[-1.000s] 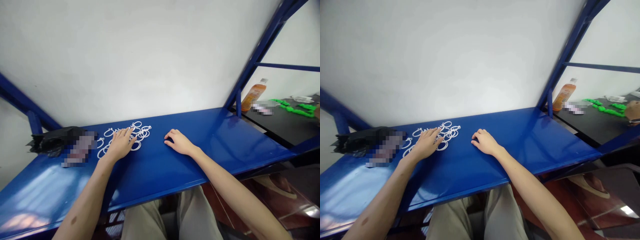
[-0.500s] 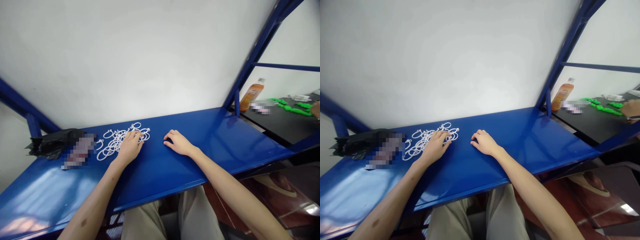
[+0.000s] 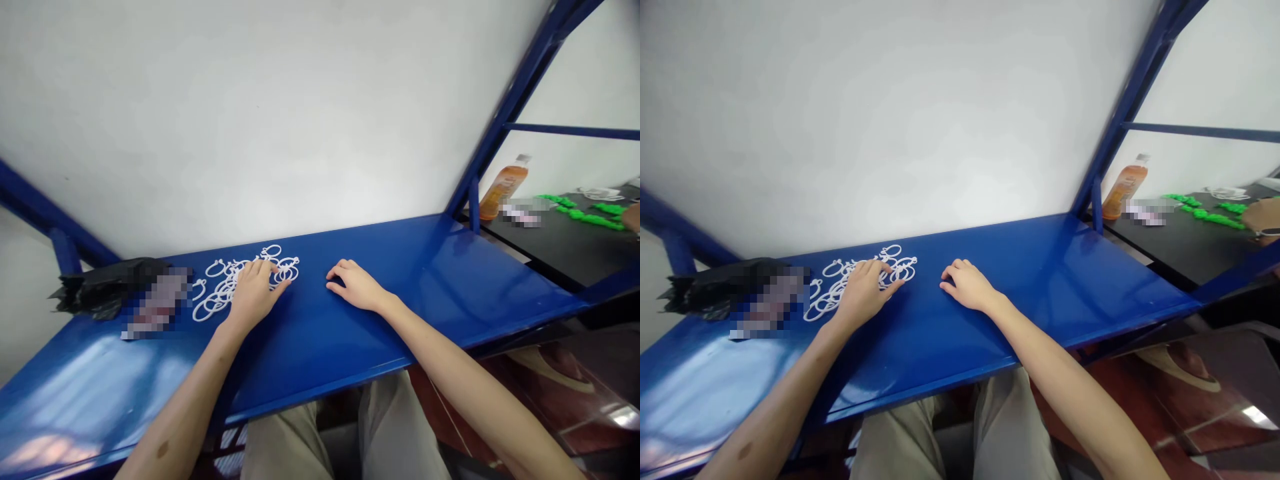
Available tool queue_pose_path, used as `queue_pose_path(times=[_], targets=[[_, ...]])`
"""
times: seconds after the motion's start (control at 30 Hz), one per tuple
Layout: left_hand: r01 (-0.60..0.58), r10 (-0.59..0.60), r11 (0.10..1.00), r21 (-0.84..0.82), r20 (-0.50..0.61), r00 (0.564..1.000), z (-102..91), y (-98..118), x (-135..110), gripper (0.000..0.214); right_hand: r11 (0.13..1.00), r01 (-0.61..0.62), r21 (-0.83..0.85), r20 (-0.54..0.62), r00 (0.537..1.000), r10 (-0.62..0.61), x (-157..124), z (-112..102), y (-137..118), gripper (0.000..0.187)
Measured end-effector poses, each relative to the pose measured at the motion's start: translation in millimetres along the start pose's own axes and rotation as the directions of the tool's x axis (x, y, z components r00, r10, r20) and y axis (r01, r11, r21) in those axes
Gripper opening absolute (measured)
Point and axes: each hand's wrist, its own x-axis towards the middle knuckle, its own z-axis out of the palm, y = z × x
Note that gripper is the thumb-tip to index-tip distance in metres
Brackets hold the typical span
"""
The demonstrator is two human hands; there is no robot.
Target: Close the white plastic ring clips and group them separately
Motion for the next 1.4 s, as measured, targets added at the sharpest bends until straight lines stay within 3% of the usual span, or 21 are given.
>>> queue_pose_path(times=[0.1, 0.23, 0.4, 0.57, 0.7, 0.8, 1.03, 1.23, 1.4], targets=[[-0.129, 0.122, 0.989, -0.067, -0.102, 0.987, -1.7, 9, 0, 0.035, 0.998, 0.010, 0.056, -0.032, 0.999, -0.009, 1, 3, -1, 0.016], [-0.310, 0.291, 0.948, -0.077, -0.192, 0.937, -2.0, 28, -3, 0.047, 0.968, 0.056, 0.245, -0.070, 0.997, -0.040, 1, 5, -10, 0.018], [-0.411, 0.400, 0.912, 0.004, -0.231, 0.887, -0.2, 43, -7, 0.052, 0.895, 0.087, 0.436, -0.065, 0.996, -0.065, -1, 4, -27, 0.017], [-0.402, 0.387, 0.916, -0.007, -0.256, 0.886, 0.5, 47, -8, 0.052, 0.852, 0.039, 0.523, -0.078, 0.997, 0.002, -2, 9, -32, 0.016], [-0.274, 0.214, 0.925, -0.264, -0.234, 0.948, -0.3, 48, -7, 0.031, 0.795, 0.015, 0.606, -0.124, 0.989, 0.076, -1, 10, -30, 0.015], [-0.162, 0.090, 0.869, -0.467, -0.173, 0.981, -2.8, 49, -4, 0.015, 0.768, 0.019, 0.641, -0.132, 0.988, 0.086, -1, 9, -28, 0.015], [0.016, -0.037, 0.754, -0.657, -0.017, 0.999, -4.6, 53, -4, 0.005, 0.853, 0.114, 0.509, -0.186, 0.982, -0.020, 1, 11, -25, 0.013], [-0.036, 0.008, 0.759, -0.650, -0.045, 0.999, 0.0, 55, -12, 0.009, 0.917, 0.251, 0.309, -0.201, 0.960, -0.194, -3, 16, -22, 0.011], [-0.093, 0.077, 0.813, -0.575, -0.052, 0.996, 4.6, 50, -8, 0.010, 0.946, 0.236, 0.222, -0.207, 0.960, -0.191, 0, 20, -21, 0.012]])
